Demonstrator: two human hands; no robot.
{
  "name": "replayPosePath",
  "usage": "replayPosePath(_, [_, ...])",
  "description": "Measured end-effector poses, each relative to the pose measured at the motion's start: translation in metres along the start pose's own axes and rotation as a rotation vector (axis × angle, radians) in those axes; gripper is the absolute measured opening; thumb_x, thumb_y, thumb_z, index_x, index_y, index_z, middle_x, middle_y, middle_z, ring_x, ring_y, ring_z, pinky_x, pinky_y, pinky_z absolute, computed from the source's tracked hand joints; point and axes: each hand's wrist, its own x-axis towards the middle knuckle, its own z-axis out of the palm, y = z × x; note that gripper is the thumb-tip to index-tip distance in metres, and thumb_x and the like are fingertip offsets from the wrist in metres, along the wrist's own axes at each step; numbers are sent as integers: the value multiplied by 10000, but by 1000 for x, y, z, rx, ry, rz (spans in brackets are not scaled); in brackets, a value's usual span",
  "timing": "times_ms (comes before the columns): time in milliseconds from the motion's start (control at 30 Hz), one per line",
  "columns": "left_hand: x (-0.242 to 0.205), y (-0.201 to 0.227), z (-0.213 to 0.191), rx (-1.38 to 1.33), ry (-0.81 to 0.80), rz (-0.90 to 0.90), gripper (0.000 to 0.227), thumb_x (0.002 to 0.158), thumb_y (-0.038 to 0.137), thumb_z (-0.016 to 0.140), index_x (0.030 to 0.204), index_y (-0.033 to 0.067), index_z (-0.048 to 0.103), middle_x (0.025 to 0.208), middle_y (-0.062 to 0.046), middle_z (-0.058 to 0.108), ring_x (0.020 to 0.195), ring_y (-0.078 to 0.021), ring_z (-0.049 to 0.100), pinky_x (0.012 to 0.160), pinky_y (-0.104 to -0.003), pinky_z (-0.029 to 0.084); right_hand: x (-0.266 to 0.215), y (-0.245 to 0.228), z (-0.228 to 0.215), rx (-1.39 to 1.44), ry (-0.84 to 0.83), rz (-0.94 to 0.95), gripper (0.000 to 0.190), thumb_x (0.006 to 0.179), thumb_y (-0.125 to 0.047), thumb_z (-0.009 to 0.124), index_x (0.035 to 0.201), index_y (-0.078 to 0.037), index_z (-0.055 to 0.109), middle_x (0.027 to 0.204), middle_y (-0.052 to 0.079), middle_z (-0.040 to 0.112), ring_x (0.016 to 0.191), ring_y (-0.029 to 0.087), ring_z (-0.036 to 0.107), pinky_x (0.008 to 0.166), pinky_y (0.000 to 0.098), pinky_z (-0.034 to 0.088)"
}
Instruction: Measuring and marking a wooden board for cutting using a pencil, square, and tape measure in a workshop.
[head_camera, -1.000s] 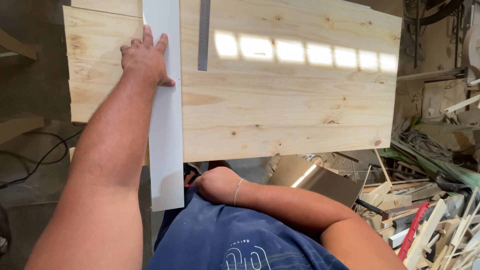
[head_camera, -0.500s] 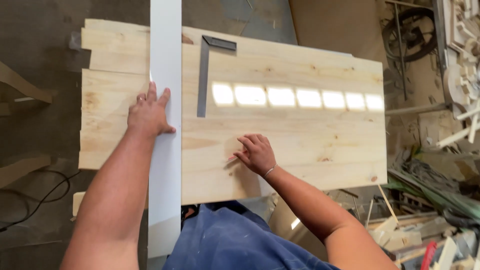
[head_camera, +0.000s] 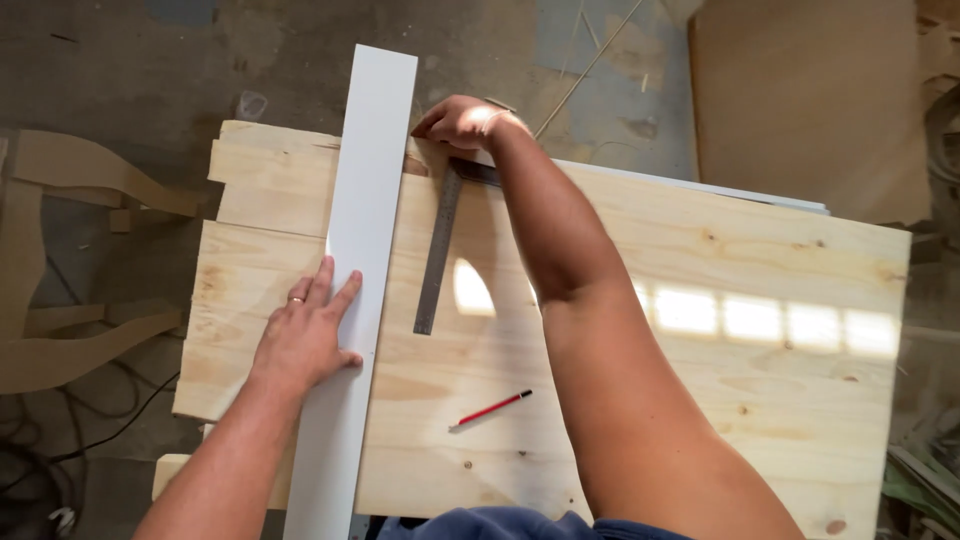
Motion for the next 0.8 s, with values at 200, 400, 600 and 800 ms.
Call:
replayPosePath(200, [7,-1,0,14,-29,-12,1205,672,553,917,1635,398,209,1752,-68,98,1540,-328,295,1133,-481,488,22,12,1,354,-86,37,227,807,-194,722,1009,-231,820,871,36,751,848,145,689,688,249,604])
replayPosePath(400, [9,0,-4,31,-98,-32,1208,708,576,899,1644,423,152,1754,-55,64,1555,-316,259,1172,-460,441,19,18,-3,459,-190,-57,246,842,-184,731,1071,-219,815,955,56,780,878,125,711,682,227,604])
replayPosePath(600, [11,-2,0,31,-117,-21,1210,719,583,897,1645,431,133,1750,-59,44,1555,-331,249,1176,-462,429,21,29,-8,556,-266,-92,294,852,-114,716,1131,-165,793,1033,78,786,953,153,734,768,251,614])
replayPosePath(800, [12,-4,4,42,-121,-19,1203,738,586,882,1648,435,110,1751,-63,27,1561,-331,234,1183,-461,420,34,30,3,478,-256,-91,283,874,-178,716,1140,-229,797,972,36,791,901,134,729,725,251,620])
